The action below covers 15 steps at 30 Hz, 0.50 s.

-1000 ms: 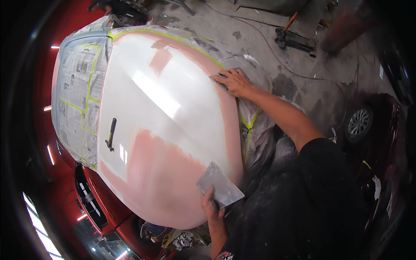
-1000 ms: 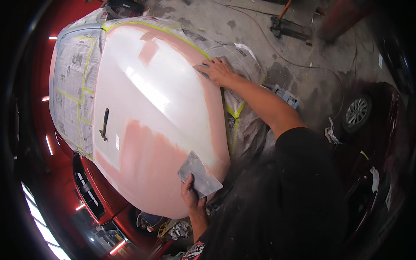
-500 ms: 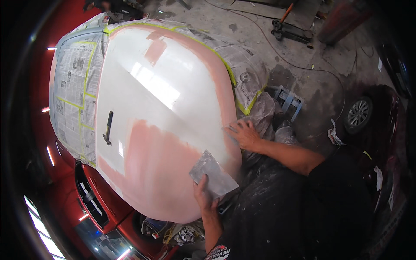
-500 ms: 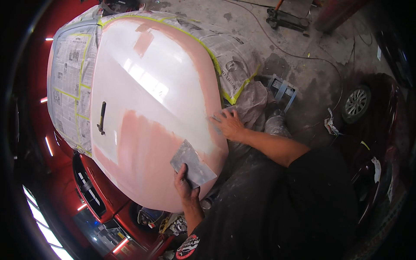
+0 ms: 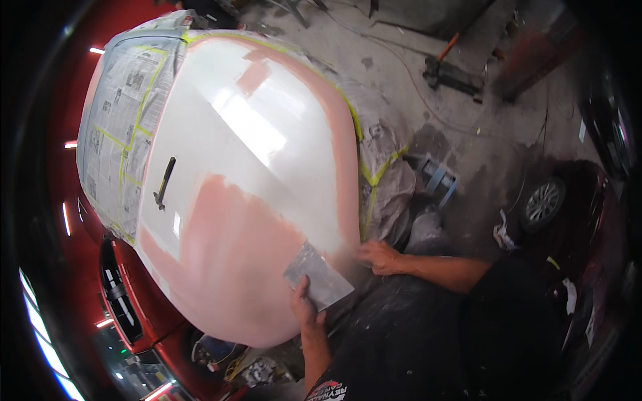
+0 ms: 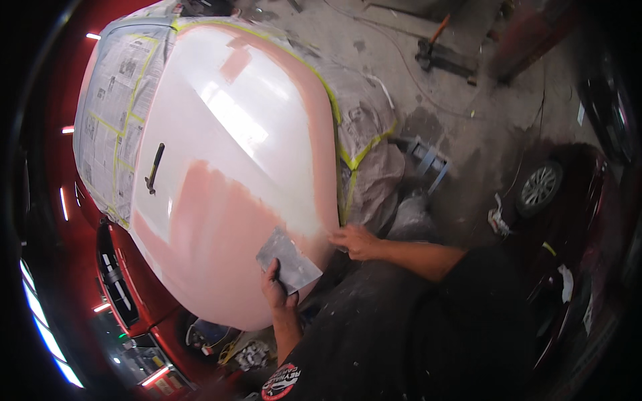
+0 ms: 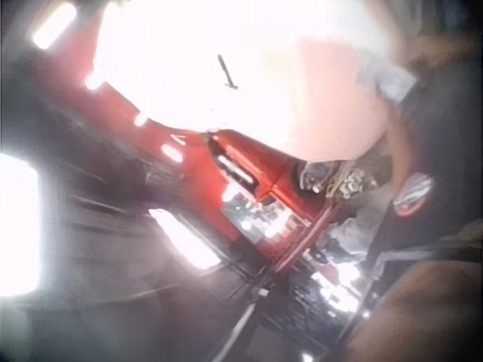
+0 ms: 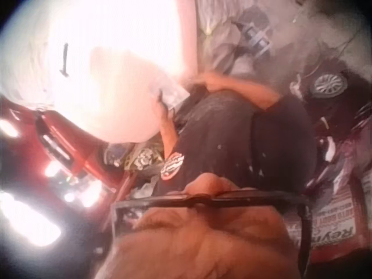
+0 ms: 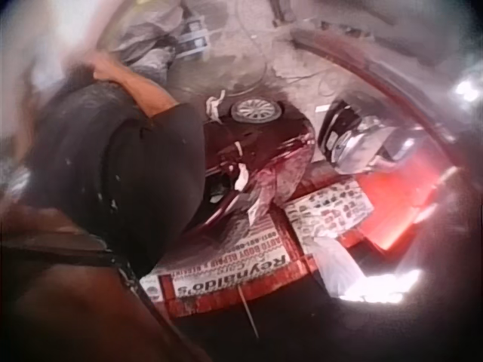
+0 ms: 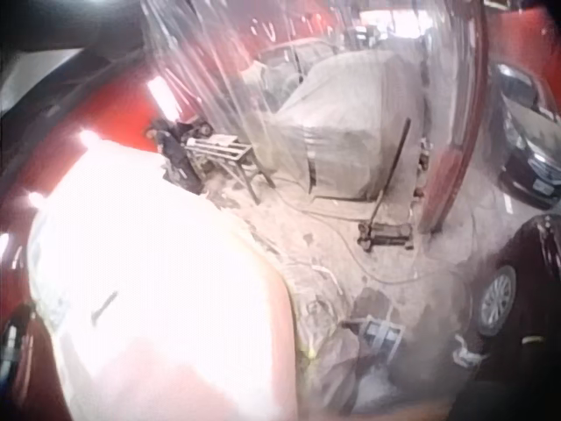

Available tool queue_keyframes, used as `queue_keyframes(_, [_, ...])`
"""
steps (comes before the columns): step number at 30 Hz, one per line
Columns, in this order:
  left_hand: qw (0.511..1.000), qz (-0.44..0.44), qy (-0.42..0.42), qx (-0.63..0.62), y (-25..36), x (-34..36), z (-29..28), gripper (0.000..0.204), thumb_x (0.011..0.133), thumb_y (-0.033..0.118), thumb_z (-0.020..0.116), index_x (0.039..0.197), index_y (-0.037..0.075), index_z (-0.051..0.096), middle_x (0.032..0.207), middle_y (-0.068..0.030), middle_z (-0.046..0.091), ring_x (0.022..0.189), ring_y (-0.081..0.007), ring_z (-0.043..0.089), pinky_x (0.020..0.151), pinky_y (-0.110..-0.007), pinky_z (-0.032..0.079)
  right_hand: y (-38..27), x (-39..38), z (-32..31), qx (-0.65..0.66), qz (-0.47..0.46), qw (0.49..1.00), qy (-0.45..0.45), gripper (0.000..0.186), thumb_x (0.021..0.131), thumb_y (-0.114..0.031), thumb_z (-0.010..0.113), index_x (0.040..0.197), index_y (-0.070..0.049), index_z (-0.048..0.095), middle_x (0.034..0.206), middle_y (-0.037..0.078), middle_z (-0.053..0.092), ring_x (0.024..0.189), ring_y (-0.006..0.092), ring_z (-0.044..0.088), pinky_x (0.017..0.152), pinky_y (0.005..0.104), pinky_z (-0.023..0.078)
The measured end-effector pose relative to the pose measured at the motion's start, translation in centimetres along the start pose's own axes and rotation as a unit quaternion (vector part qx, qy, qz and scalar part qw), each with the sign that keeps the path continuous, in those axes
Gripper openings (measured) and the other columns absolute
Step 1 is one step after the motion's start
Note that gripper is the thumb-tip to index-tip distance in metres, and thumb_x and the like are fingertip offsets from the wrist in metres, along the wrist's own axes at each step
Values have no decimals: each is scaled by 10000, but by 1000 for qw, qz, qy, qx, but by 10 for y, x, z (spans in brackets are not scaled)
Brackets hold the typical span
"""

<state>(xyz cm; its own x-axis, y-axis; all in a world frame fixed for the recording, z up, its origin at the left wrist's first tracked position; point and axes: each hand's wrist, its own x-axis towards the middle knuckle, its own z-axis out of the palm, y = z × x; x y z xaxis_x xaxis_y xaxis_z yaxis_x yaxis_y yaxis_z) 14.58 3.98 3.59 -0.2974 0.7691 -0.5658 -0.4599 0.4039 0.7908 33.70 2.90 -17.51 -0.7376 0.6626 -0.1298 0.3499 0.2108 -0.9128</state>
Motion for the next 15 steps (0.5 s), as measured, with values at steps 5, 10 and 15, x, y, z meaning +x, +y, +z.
queue_keyframes(5, [998, 24, 20, -53, -1, -8, -16, 404, 926, 73, 559, 1324, 16, 517, 1229, -128, 623, 1100, -283, 635, 960, -425, 528, 23, -22, -78, -38, 4, 989, 142, 731, 726, 54, 541, 1435, -120, 504, 1299, 215, 572, 1213, 422, 515, 1045, 466, 418])
queue_keyframes(10, [997, 22, 46, -56, -19, -16, -29, 406, 919, 78, 570, 1315, 6, 514, 1196, -126, 632, 1074, -266, 643, 939, -405, 532, 87, 60, -200, -128, 26, 910, 393, 706, 768, 31, 552, 1455, -109, 473, 1396, 237, 504, 1286, 414, 468, 1106, 448, 379])
queue_keyframes(15, [994, -15, 100, -32, -25, -33, -24, 414, 918, 66, 576, 1322, 8, 505, 1176, -121, 642, 1059, -256, 646, 942, -388, 527, 105, 128, -291, -147, 38, 925, 349, 748, 735, 72, 552, 1456, -108, 467, 1416, 210, 502, 1273, 413, 474, 1102, 439, 391])
